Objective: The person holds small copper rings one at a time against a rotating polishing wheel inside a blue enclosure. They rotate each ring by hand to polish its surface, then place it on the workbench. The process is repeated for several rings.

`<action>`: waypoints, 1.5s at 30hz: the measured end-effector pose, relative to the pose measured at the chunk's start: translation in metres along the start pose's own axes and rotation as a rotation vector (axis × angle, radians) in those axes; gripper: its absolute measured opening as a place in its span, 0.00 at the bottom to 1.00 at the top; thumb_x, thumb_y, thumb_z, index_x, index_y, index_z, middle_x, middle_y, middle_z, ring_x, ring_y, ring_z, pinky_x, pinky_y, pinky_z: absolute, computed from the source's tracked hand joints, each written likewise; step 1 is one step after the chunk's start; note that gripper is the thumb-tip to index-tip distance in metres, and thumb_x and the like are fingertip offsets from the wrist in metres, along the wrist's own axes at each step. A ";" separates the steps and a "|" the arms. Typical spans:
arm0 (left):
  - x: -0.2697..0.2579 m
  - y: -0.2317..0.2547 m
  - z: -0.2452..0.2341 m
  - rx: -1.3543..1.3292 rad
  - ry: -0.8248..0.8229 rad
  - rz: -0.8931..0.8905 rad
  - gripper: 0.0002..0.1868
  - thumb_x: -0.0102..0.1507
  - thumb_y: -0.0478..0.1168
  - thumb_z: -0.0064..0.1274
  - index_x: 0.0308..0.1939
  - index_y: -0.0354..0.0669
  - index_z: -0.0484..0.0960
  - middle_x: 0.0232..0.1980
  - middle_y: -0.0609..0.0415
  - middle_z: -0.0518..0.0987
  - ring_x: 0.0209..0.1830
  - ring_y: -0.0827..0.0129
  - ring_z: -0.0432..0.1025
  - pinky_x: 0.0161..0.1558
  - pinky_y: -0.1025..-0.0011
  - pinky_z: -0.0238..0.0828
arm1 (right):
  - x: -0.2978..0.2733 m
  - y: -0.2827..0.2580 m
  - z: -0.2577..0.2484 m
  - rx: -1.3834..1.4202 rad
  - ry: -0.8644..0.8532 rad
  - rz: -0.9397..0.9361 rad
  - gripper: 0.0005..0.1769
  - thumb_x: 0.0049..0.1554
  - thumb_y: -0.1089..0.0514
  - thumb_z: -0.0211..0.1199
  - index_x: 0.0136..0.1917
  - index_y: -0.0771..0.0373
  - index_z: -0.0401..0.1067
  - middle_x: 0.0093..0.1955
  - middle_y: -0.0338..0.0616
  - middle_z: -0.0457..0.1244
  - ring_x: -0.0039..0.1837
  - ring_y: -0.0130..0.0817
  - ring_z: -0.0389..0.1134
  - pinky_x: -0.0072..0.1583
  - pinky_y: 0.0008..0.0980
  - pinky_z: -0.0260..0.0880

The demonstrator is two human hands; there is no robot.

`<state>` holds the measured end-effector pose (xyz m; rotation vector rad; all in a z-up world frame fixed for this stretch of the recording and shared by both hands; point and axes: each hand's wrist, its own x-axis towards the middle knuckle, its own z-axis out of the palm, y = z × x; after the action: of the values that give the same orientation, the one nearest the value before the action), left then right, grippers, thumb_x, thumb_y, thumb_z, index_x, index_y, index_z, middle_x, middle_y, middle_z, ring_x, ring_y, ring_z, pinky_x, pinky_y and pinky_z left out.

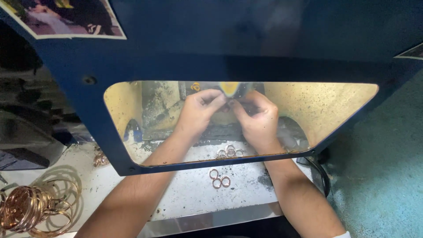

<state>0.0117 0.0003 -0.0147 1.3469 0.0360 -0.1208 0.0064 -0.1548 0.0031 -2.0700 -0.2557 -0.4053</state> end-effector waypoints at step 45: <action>-0.012 0.010 -0.014 -0.094 -0.244 0.422 0.08 0.63 0.31 0.60 0.46 0.41 0.86 0.41 0.50 0.84 0.46 0.67 0.79 0.52 0.65 0.78 | -0.017 -0.024 -0.012 0.199 0.077 -0.347 0.06 0.52 0.70 0.72 0.44 0.65 0.80 0.40 0.51 0.72 0.43 0.43 0.75 0.45 0.37 0.76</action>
<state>0.0012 0.0164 -0.0074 1.2118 -0.4412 0.0736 -0.0197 -0.1534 0.0215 -1.8116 -0.5888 -0.6412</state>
